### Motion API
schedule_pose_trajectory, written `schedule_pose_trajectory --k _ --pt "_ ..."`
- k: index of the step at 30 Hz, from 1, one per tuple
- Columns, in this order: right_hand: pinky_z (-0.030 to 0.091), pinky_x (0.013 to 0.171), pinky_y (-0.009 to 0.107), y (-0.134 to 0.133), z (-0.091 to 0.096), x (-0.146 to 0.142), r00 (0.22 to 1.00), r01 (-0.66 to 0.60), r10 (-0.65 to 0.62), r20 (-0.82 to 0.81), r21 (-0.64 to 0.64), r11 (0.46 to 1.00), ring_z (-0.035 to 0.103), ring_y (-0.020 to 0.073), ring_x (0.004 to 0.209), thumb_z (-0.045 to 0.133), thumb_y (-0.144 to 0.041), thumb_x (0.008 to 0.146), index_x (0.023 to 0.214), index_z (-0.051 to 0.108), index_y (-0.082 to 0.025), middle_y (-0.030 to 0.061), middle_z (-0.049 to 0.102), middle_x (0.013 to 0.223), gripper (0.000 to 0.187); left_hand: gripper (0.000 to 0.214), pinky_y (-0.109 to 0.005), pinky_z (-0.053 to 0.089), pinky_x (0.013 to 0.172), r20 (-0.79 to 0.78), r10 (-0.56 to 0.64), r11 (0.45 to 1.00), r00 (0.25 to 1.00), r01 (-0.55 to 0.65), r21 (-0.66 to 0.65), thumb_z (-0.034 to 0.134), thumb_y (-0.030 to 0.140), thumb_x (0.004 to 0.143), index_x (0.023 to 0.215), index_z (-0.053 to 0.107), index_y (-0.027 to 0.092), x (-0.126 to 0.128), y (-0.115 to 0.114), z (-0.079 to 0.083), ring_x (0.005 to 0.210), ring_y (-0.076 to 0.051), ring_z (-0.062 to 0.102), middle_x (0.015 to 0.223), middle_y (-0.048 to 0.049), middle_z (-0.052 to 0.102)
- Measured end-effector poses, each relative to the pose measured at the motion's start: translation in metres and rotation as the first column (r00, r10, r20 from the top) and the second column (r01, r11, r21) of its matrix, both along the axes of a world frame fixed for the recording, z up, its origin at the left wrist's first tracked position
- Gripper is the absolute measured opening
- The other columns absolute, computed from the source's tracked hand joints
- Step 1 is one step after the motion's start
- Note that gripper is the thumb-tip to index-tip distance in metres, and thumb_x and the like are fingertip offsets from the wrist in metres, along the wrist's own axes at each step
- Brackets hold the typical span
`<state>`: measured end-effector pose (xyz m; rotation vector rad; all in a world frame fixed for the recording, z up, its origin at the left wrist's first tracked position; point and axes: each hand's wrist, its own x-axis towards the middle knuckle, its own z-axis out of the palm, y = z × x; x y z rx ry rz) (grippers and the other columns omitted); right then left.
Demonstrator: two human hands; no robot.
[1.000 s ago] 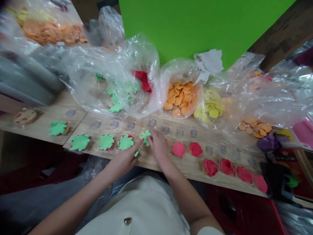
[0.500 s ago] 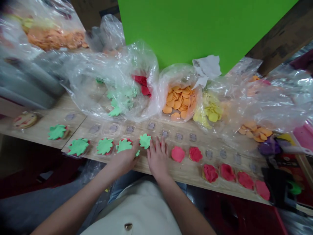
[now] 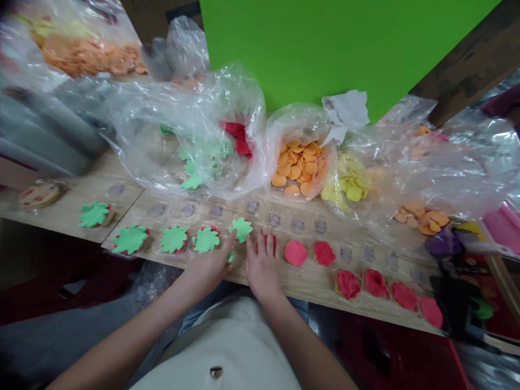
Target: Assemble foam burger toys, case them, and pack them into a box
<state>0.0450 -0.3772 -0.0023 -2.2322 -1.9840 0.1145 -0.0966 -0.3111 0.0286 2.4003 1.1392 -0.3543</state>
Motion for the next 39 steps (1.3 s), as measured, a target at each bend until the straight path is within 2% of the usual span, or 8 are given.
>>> schedule_pose_trajectory --k 13,21,23,26,28,30,33,39 --pt "0.019 0.105 0.053 0.018 -0.004 0.01 0.999 -0.011 0.012 0.043 -0.03 0.999 0.006 0.0315 0.137 0.04 -0.007 0.083 0.132 0.043 -0.019 0.0141 0.032 0.143 0.051 0.066 -0.038 0.048 0.066 0.012 -0.08 0.997 0.997 0.08 -0.021 0.037 0.008 0.08 0.143 0.016 0.018 -0.003 0.003 0.013 0.071 -0.028 0.066 0.082 -0.0165 0.067" --pt "0.022 0.105 0.051 0.02 0.009 0.014 0.987 0.045 -0.031 -0.161 0.087 0.995 0.019 0.0296 0.135 0.042 -0.006 0.081 0.125 0.051 -0.018 0.0128 0.039 0.139 0.047 0.057 -0.04 0.048 0.068 0.201 0.166 0.979 0.965 -0.135 -0.155 0.043 0.021 0.083 0.138 0.029 0.016 -0.013 0.025 0.013 0.076 -0.028 0.065 0.086 -0.0162 0.067" --pt "0.03 0.102 0.046 0.015 0.018 0.019 0.909 0.11 -0.045 -0.413 0.133 0.985 0.037 0.0262 0.126 0.043 -0.016 0.085 0.12 0.055 -0.019 0.0121 0.05 0.129 0.037 0.06 -0.036 0.05 0.068 0.384 0.434 0.843 0.815 -0.216 -0.493 0.045 0.033 0.085 0.14 0.022 0.022 -0.01 0.027 0.019 0.073 -0.024 0.065 0.088 -0.0111 0.066" --pt "0.048 0.084 0.036 0.007 0.025 0.019 0.542 0.127 -0.083 -0.837 -0.016 0.992 0.059 0.0202 0.094 0.045 -0.034 0.086 0.101 0.062 -0.018 0.0074 0.065 0.099 0.028 0.063 -0.032 0.051 0.064 0.265 0.783 0.329 0.563 -0.012 -0.944 0.04 0.05 0.086 0.14 0.019 0.026 0.005 0.023 0.027 0.065 -0.018 0.066 0.086 -0.007 0.066" --pt "0.051 0.068 0.03 0.004 0.025 0.02 0.279 0.142 -0.18 -0.943 -0.145 0.979 0.061 0.0172 0.076 0.05 -0.041 0.082 0.086 0.062 -0.018 0.0031 0.065 0.081 0.027 0.062 -0.03 0.052 0.064 0.108 0.824 0.04 0.556 0.132 -0.99 0.033 0.058 0.085 0.135 0.03 0.021 0.017 0.019 0.027 0.063 -0.017 0.066 0.083 -0.0079 0.067" --pt "0.05 0.061 0.027 0.002 0.024 0.028 0.166 0.254 -0.234 -0.958 -0.188 0.949 0.059 0.0149 0.066 0.055 -0.043 0.078 0.078 0.06 -0.017 0.0007 0.062 0.071 0.027 0.063 -0.03 0.052 0.066 0.049 0.819 -0.064 0.572 0.177 -0.982 0.03 0.062 0.084 0.13 0.036 0.02 0.025 0.015 0.023 0.065 -0.017 0.066 0.085 -0.0091 0.067" --pt "0.048 0.062 0.026 -0.003 0.022 0.056 0.242 0.451 -0.257 -0.936 -0.126 0.883 0.057 0.0143 0.064 0.055 -0.043 0.078 0.079 0.06 -0.016 0.0009 0.061 0.07 0.028 0.052 -0.032 0.051 0.074 0.136 0.821 0.111 0.555 0.078 -0.991 0.045 0.054 0.082 0.123 0.042 0.022 0.024 0.011 0.016 0.077 -0.018 0.066 0.096 -0.0084 0.066" --pt "0.044 0.078 0.034 -0.009 0.013 0.08 0.816 0.386 -0.229 -0.531 0.205 0.9 0.056 0.0199 0.084 0.048 -0.03 0.086 0.095 0.064 -0.017 0.0071 0.065 0.09 0.022 0.02 -0.029 0.047 0.066 0.559 0.461 0.846 0.689 -0.153 -0.51 0.054 0.038 0.08 0.079 0.052 0.017 0.015 0.01 -0.002 0.073 -0.017 0.058 0.077 -0.0026 0.059"
